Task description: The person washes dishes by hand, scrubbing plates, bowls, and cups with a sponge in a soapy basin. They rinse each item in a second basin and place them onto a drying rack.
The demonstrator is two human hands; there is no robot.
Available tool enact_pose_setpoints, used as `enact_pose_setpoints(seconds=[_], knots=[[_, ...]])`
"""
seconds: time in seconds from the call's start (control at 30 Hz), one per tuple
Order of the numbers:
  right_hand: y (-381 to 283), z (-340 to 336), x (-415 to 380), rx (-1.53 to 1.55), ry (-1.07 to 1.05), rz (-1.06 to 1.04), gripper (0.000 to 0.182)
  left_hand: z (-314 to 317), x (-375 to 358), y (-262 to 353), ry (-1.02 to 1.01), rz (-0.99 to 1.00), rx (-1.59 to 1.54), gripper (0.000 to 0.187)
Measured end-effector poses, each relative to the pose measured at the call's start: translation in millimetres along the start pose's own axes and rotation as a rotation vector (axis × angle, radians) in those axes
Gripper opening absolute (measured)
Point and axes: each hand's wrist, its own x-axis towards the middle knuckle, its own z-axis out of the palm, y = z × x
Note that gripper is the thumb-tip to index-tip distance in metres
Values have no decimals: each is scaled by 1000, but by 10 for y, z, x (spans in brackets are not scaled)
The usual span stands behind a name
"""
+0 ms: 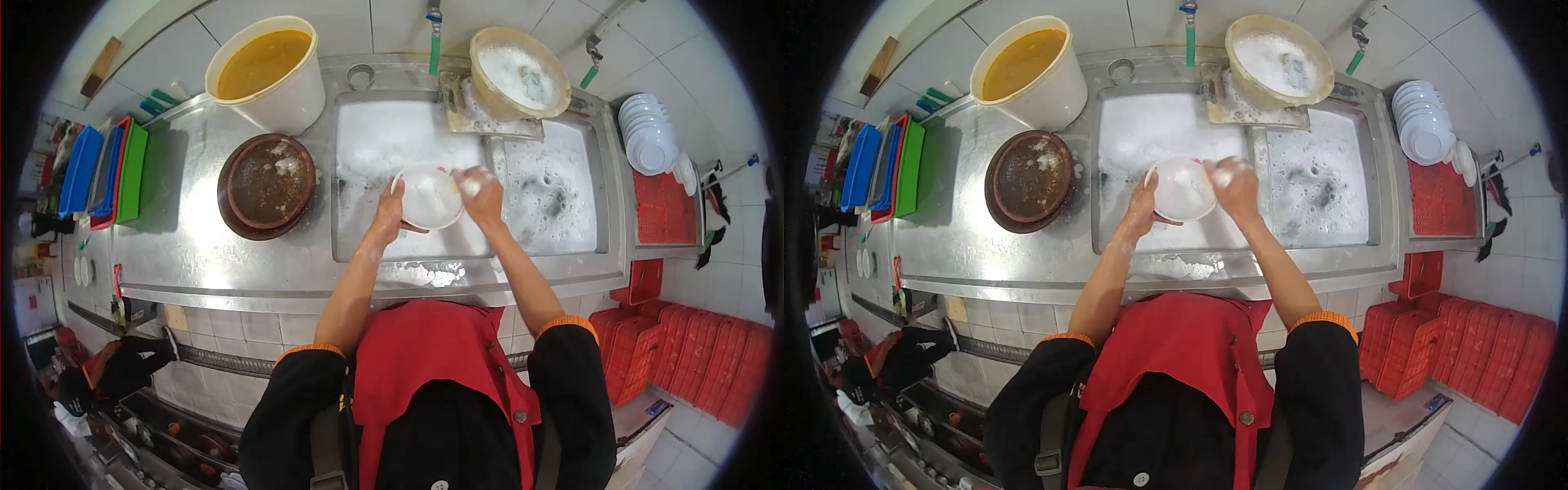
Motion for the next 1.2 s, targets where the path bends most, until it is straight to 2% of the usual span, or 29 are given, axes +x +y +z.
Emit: enact_pose_setpoints(seconds=[0.03, 0.1, 0.17, 0.2, 0.23, 0.27, 0.33, 0.4, 0.47, 0.5, 0.53, 0.57, 0.6, 0.63, 0.7, 0.83, 0.9, 0.97, 1.03, 1.1, 1.13, 1.2], knots=[[-20, -2, -28, -8, -4, -1, 36, 13, 52, -118, 22, 5, -18, 52], [-169, 34, -108, 188, 133, 356, 50, -47, 382, -471, 81, 80, 66, 51], [107, 141, -219, 173, 126, 394, 54, -77, 569, -625, 209, 202, 333, 53], [180, 123, -239, 157, 112, 441, 57, -51, 564, -579, 211, 201, 330, 53], [283, 73, -226, 247, 23, 533, 54, -28, 555, -546, 212, 246, 545, 54], [394, 12, -243, 244, 25, 540, 54, 22, 508, -473, 205, 291, 764, 56], [656, -158, -227, 375, 68, 349, 59, 42, 545, -385, 106, 269, 720, 57], [608, -613, -182, 29, 255, 296, 59, -357, 1043, -680, -33, 527, 1073, 50], [670, -1075, -140, -177, 336, 416, 56, -811, 1348, -909, 494, 989, 1286, 43], [797, -1202, -123, -184, 352, 428, 56, -1065, 1391, -976, 639, 835, 1362, 41], [950, -1305, -101, -349, 365, 458, 54, -1310, 1431, -1026, 783, 676, 1431, 39], [1102, -1374, -96, -514, 372, 488, 53, -1510, 1546, -1053, 527, 390, 1678, 40], [1268, -1360, -137, -516, 380, 503, 53, -1711, 1662, -1081, 207, 146, 1866, 41], [1467, -1274, -191, -600, 336, 527, 50, -1797, 1650, -1152, 10, -54, 1891, 41], [1865, -1108, -224, -693, 269, 556, 45, -1900, 1649, -1249, 9, -169, 1798, 41], [1729, -1042, -15, -602, 262, 648, 43, -1958, 1727, -1342, 54, -225, 1715, 40], [1292, -1204, 466, -443, 576, 454, 47, -1860, 1689, -1461, 94, -188, 1716, 39], [797, -1318, 1023, -221, 677, 252, 49, -1781, 1581, -1576, 128, -165, 1690, 39], [443, -1299, 1509, -187, 516, -8, 46, -1683, 1491, -1689, 151, -134, 1649, 38], [709, -1054, 2056, -405, 248, -44, 56, -1560, 1435, -1757, 173, -102, 1599, 38], [390, -978, 2221, -296, -28, 257, 61, -1461, 1395, -1815, 166, -83, 1580, 38], [856, -627, 2478, -372, -216, 71, 58, -1355, 1329, -1866, 180, -58, 1530, 37]])
